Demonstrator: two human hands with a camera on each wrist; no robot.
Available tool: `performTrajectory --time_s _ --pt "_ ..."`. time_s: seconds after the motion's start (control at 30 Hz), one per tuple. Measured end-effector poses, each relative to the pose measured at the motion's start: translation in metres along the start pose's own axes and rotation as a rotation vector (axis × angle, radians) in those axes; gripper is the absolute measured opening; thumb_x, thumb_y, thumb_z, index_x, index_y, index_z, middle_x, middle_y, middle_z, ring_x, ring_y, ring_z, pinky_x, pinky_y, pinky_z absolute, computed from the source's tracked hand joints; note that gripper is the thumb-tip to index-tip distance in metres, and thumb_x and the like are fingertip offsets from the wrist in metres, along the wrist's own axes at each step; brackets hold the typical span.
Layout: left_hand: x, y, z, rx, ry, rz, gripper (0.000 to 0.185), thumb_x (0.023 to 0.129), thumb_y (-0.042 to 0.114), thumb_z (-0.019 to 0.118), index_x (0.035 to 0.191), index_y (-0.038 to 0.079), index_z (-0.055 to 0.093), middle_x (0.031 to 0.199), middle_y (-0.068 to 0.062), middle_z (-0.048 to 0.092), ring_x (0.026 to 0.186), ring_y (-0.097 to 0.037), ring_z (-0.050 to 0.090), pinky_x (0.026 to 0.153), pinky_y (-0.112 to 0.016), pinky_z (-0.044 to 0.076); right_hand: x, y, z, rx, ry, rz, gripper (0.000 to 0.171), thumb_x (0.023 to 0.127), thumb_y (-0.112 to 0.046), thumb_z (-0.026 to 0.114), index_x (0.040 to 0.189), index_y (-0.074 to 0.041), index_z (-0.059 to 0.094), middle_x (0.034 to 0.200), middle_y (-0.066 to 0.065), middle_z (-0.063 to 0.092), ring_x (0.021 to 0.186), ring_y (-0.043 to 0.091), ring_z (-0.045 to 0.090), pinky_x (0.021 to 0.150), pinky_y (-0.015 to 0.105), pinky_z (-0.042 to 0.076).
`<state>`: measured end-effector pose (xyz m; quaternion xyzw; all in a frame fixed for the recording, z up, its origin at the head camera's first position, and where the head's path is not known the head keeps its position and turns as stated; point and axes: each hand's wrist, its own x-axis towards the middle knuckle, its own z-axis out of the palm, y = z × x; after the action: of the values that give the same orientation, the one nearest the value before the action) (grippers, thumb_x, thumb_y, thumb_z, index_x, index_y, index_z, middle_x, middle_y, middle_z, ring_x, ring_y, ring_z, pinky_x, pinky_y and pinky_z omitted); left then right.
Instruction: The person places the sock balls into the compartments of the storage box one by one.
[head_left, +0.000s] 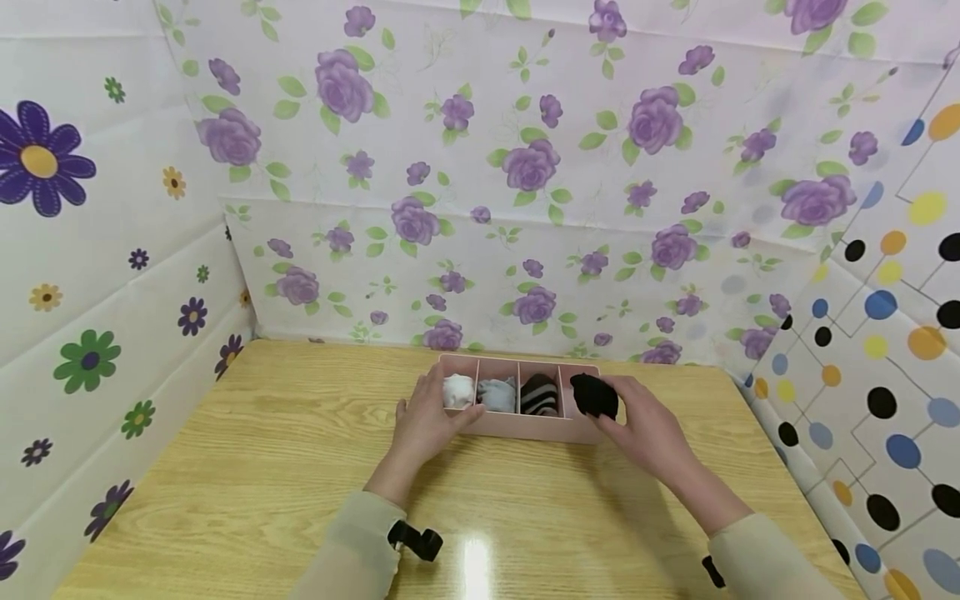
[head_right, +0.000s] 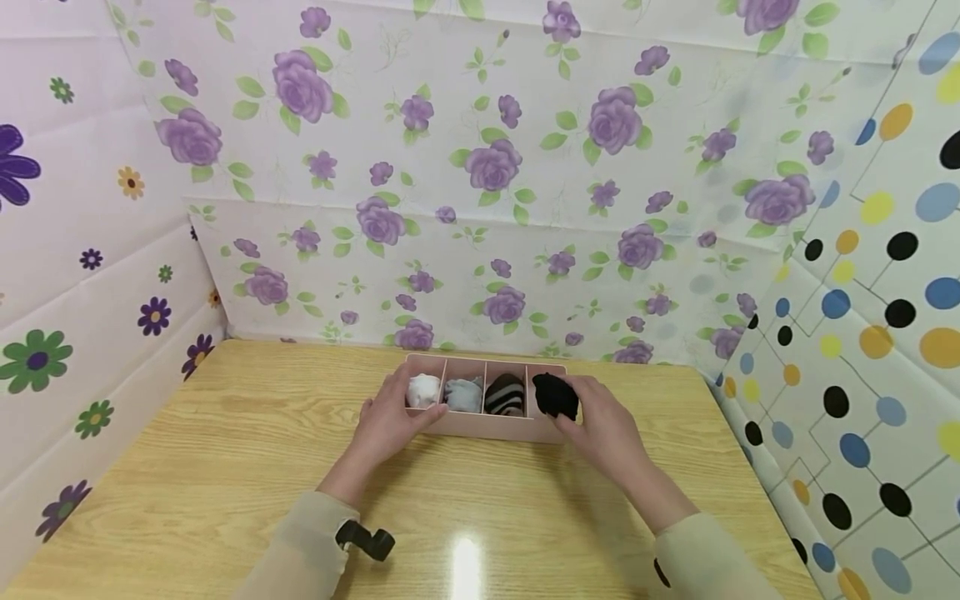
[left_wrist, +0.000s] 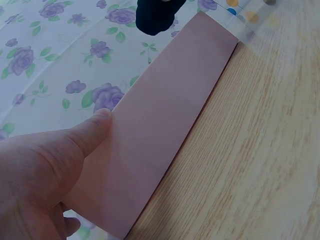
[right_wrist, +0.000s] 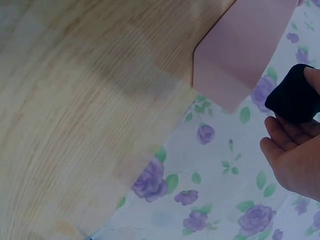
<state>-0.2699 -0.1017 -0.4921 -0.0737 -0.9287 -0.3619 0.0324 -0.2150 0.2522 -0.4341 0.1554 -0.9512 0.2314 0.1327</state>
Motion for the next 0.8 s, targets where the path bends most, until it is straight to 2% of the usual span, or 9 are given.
performTrajectory --time_s 0.33,0.5,0.8 --pt "0.0 0.001 0.0 0.005 -0.002 0.001 0.114 0.097 0.065 0.078 0.178 0.012 0.017 0.183 -0.014 0.021 0.167 -0.041 0.019 0.125 -0.081 0.011 0.021 0.01 0.01 -0.003 -0.055 0.065 0.06 0.102 -0.013 0.079 0.157 -0.001 0.057 0.148 0.026 0.062 0.135 0.047 0.061 0.103 0.067 0.055" --pt "0.001 -0.001 0.0 0.011 0.0 0.002 0.115 0.097 0.067 0.077 0.178 0.012 0.017 0.183 -0.014 0.021 0.167 -0.042 0.019 0.125 -0.082 0.012 0.03 0.012 0.017 0.0 -0.062 0.075 0.056 0.102 -0.012 0.079 0.154 -0.003 0.061 0.146 0.025 0.064 0.134 0.047 0.06 0.101 0.067 0.055" --pt "0.001 -0.001 0.001 0.001 -0.007 0.003 0.115 0.097 0.067 0.077 0.178 0.012 0.016 0.183 -0.014 0.019 0.168 -0.041 0.018 0.126 -0.08 0.01 0.039 0.015 0.028 -0.036 -0.062 0.077 0.054 0.1 -0.013 0.081 0.15 -0.002 0.064 0.142 0.026 0.066 0.132 0.049 0.059 0.098 0.066 0.056"
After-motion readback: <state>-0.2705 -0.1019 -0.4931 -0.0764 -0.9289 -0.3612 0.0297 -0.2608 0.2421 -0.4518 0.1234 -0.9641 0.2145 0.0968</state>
